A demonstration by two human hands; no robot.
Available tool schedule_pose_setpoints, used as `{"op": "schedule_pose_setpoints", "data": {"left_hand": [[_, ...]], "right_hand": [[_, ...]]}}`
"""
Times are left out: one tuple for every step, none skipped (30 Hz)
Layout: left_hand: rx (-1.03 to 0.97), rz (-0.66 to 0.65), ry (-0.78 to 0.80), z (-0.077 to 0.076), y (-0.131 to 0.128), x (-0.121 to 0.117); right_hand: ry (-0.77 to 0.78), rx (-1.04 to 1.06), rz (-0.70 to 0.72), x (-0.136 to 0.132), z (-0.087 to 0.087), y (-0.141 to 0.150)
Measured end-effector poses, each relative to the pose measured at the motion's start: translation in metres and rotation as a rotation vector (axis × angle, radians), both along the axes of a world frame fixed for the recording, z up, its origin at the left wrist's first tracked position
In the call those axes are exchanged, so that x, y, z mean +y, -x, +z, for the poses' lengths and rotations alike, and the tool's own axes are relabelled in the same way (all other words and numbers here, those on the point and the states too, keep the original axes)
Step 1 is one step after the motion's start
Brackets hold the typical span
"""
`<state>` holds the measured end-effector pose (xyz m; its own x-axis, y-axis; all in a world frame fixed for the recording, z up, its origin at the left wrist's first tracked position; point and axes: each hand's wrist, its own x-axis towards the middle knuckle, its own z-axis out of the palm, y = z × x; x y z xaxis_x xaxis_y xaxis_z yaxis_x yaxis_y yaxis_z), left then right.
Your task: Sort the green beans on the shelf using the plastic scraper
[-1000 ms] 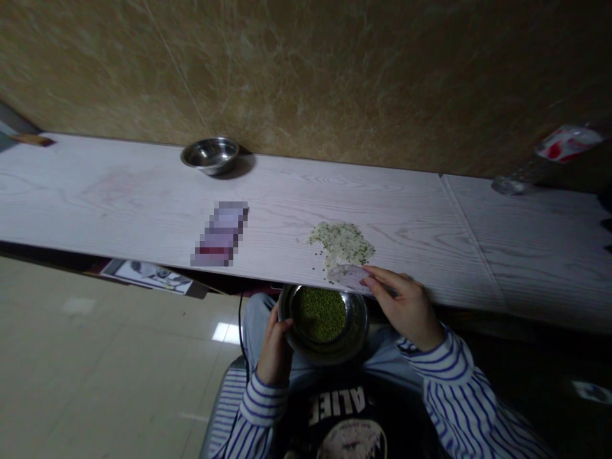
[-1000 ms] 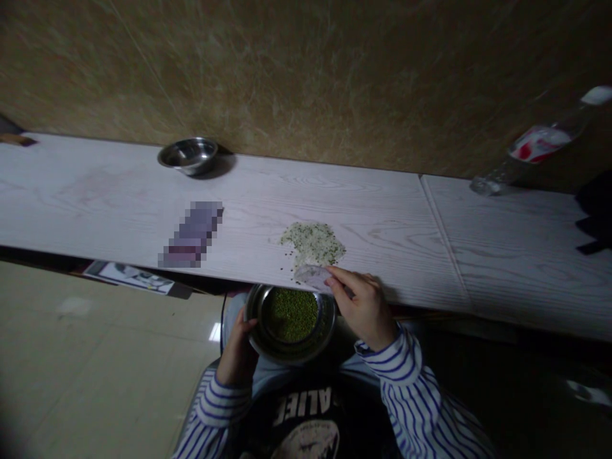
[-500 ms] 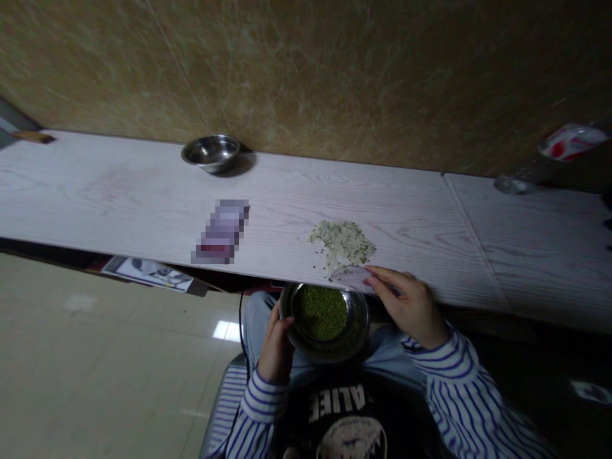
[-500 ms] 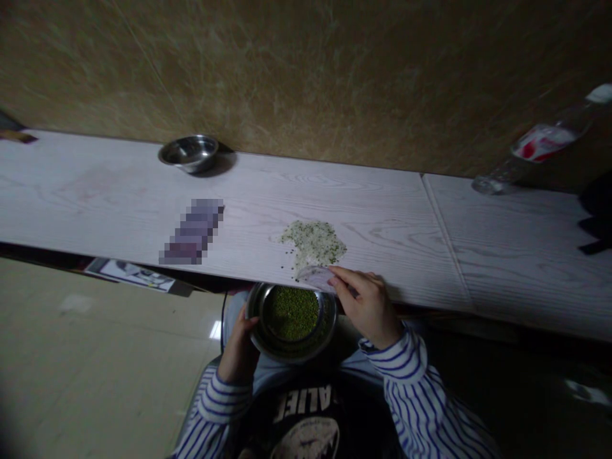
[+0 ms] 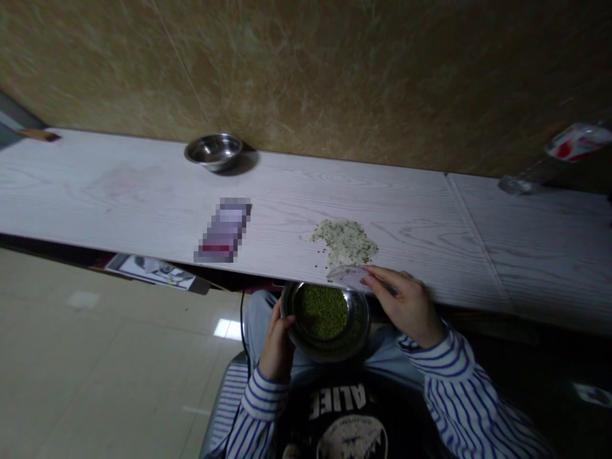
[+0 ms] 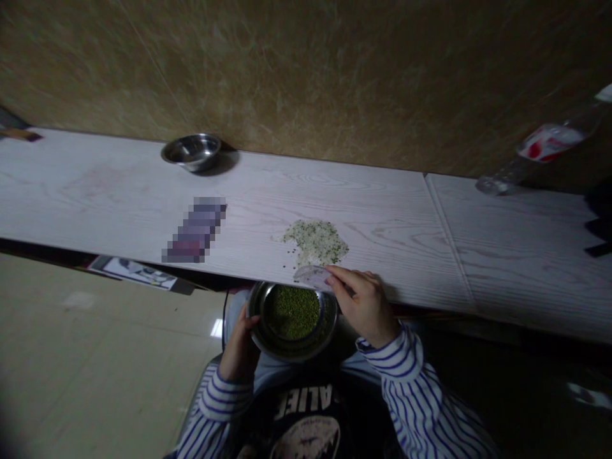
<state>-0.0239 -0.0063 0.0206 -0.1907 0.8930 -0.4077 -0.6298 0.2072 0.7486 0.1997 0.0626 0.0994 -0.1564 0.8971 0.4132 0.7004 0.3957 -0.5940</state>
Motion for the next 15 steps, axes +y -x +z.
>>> {"op": "schedule_pose_setpoints", "data": {"left_hand": [[-0.006,0.0,0.004,0.0001,0.0001,0.0001],[-0.014,0.004,0.01,-0.0001,0.0002,0.0001],[-0.021,0.008,0.017,-0.0005,0.0004,0.0],[-0.025,0.01,0.022,-0.0011,0.0007,-0.0002],[-0.023,0.015,0.023,-0.0019,0.001,-0.0005],[-0.015,0.021,0.021,-0.0029,0.0013,-0.0008],[-0.006,0.026,0.016,-0.0038,0.0016,-0.0012],[0.004,0.025,0.009,-0.0047,0.0019,-0.0016],[0.011,0.024,0.002,-0.0053,0.0021,-0.0019],[0.015,0.024,-0.002,-0.0056,0.0023,-0.0021],[0.014,0.02,-0.003,-0.0055,0.0025,-0.0022],[0.012,0.02,0.0,-0.0051,0.0027,-0.0021],[0.011,0.022,0.006,-0.0044,0.0029,-0.0018],[0.011,0.024,0.014,-0.0035,0.0032,-0.0015],[0.013,0.026,0.018,-0.0027,0.0036,-0.0013]], "right_hand": [[0.002,0.001,-0.009,0.0003,-0.0003,-0.0002],[0.005,0.002,-0.016,0.0007,-0.0006,-0.0005],[0.012,0.006,-0.025,0.001,-0.0009,-0.0009],[0.019,0.011,-0.032,0.0012,-0.001,-0.0012],[0.026,0.015,-0.038,0.0013,-0.0012,-0.0014],[0.028,0.018,-0.041,0.0013,-0.0014,-0.0014],[0.03,0.017,-0.041,0.0013,-0.0015,-0.0012],[0.031,0.015,-0.038,0.0013,-0.0017,-0.0008],[0.031,0.012,-0.036,0.0015,-0.002,-0.0003],[0.035,0.011,-0.035,0.0017,-0.0023,0.0002],[0.039,0.012,-0.037,0.0021,-0.0028,0.0008],[0.042,0.017,-0.043,0.0026,-0.0033,0.0012],[0.044,0.023,-0.052,0.0032,-0.0038,0.0016],[0.043,0.029,-0.06,0.0036,-0.0044,0.0019],[0.041,0.036,-0.066,0.004,-0.0049,0.0022]]}}
